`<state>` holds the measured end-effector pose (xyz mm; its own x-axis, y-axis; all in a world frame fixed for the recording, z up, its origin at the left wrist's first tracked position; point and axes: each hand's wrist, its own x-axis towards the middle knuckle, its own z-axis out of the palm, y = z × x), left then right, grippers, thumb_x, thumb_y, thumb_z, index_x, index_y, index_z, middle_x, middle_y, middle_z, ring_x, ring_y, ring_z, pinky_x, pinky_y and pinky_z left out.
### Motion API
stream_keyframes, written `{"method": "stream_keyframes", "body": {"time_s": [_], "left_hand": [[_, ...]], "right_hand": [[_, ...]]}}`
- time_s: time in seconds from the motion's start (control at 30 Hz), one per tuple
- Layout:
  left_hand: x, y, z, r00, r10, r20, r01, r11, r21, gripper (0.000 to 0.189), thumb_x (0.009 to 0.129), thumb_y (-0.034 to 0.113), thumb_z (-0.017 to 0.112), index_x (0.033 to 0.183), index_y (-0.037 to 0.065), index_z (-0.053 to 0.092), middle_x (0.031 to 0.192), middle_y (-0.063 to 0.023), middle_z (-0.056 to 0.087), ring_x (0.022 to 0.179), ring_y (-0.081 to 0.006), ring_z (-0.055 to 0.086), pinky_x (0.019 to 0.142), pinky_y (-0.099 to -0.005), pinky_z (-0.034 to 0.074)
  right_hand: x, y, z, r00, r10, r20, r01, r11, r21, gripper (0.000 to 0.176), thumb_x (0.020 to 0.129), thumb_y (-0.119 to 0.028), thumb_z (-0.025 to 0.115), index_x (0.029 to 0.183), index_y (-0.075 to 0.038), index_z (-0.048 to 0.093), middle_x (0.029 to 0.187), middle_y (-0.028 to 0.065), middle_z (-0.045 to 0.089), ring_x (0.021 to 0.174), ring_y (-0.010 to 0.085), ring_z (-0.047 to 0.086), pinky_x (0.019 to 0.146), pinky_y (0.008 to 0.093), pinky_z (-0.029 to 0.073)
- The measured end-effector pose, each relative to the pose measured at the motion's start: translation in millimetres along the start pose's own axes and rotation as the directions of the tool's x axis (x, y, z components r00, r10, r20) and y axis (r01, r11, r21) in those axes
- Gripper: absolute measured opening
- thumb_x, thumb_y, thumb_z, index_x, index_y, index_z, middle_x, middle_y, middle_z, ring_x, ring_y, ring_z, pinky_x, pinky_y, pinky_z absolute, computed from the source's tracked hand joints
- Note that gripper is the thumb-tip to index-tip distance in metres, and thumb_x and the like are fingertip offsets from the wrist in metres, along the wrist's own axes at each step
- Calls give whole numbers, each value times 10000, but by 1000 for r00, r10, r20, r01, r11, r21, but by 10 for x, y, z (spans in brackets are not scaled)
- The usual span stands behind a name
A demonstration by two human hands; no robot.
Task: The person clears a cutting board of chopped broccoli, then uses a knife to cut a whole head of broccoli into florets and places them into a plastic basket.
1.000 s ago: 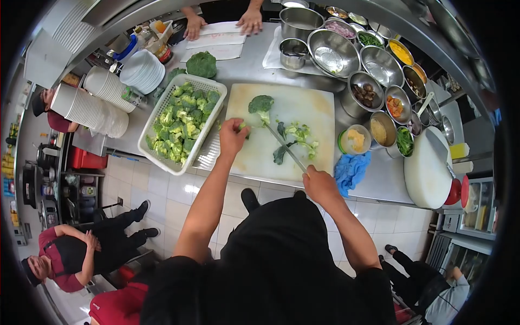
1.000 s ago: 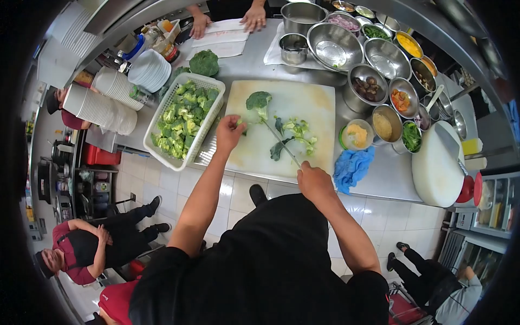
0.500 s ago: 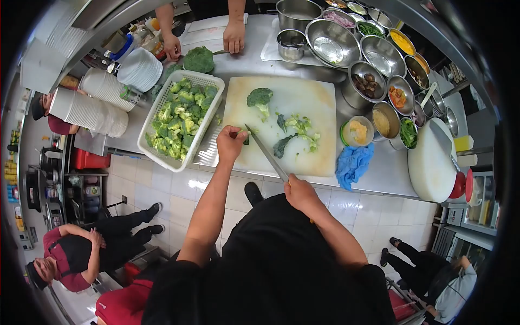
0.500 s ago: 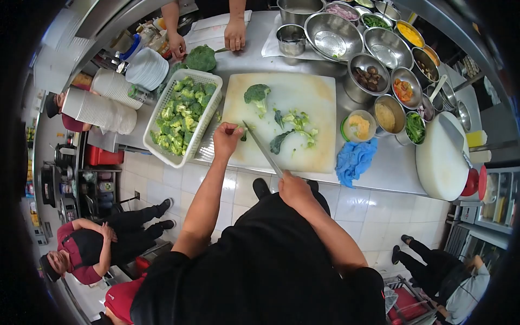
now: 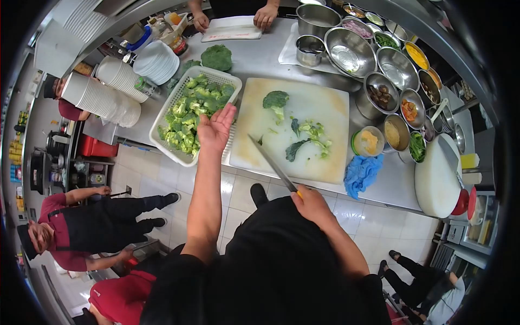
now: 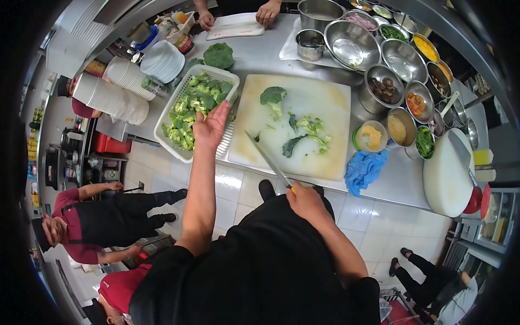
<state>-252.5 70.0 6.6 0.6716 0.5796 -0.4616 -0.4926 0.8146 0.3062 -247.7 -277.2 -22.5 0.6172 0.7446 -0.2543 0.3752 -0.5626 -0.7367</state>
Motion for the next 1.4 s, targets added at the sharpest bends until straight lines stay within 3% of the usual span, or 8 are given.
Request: {"method": "stream_keyframes", "body": {"time_s": [0.07,0.13,0.17,0.23,0.33,0.47,0.63,1.4], "left_hand": [[-14,-247,109,1000,0,-15,1,994,105,600,1029,338,427,1419,-93,277,1292,-324,508,1194,-444,530,972,-496,514],[59,-526,225,987,72,141,-158,529,834,572,944,132,551,1430,-42,304,1373,-286,464,1262,-417,482,1027,-489,457],[193,-609,187,987,73,142,-159,531,832,572,944,132,551,1430,-42,304,1373,-286,464,1262,-417,482,1027,-489,457],[705,-764,-109,756,25,654,-607,-345,716,689,808,20,591,1452,71,351,1288,-234,565,1194,-352,568,966,-411,489],[1029,-952,-184,716,25,698,-669,-264,695,703,741,-13,610,1405,103,415,1257,-186,598,1145,-310,606,982,-362,473],[916,-953,37,806,99,583,-554,-219,803,455,681,-1,720,1105,52,566,1009,-140,667,855,-258,664,763,-334,537],[861,-779,2,661,85,745,-668,-384,637,226,689,75,808,847,40,650,817,-60,590,662,-147,567,616,-286,495],[816,-760,-211,555,32,831,-779,-329,533,321,748,-19,701,1054,76,691,933,-44,562,740,-129,517,629,-255,438]], "right_hand": [[111,64,90,997,32,68,-30,999,-25,304,952,-312,515,981,-11,544,766,266,632,788,480,604,712,562,468],[229,83,116,996,-67,66,65,997,31,329,962,-329,503,974,-3,550,702,227,629,655,423,629,619,509,494],[265,88,63,996,-67,66,65,997,28,329,962,-329,503,974,-3,550,702,227,629,655,423,629,619,509,494],[319,4,-107,940,215,265,-280,930,238,348,971,-334,494,961,9,548,644,178,615,494,321,607,496,433,483],[215,164,-209,949,283,137,-311,907,283,309,974,-349,509,902,-49,518,595,27,511,406,107,490,339,269,392],[-22,504,-257,962,254,-105,-248,967,61,301,965,-315,518,933,-15,529,617,156,585,467,287,581,468,395,467],[-217,123,-359,966,192,-172,-193,981,10,265,964,-269,511,945,-6,521,695,253,617,720,467,613,661,536,479],[602,291,-778,987,118,105,-96,977,-193,258,932,-248,481,990,-11,565,826,267,647,820,461,629,763,537,496]]}}
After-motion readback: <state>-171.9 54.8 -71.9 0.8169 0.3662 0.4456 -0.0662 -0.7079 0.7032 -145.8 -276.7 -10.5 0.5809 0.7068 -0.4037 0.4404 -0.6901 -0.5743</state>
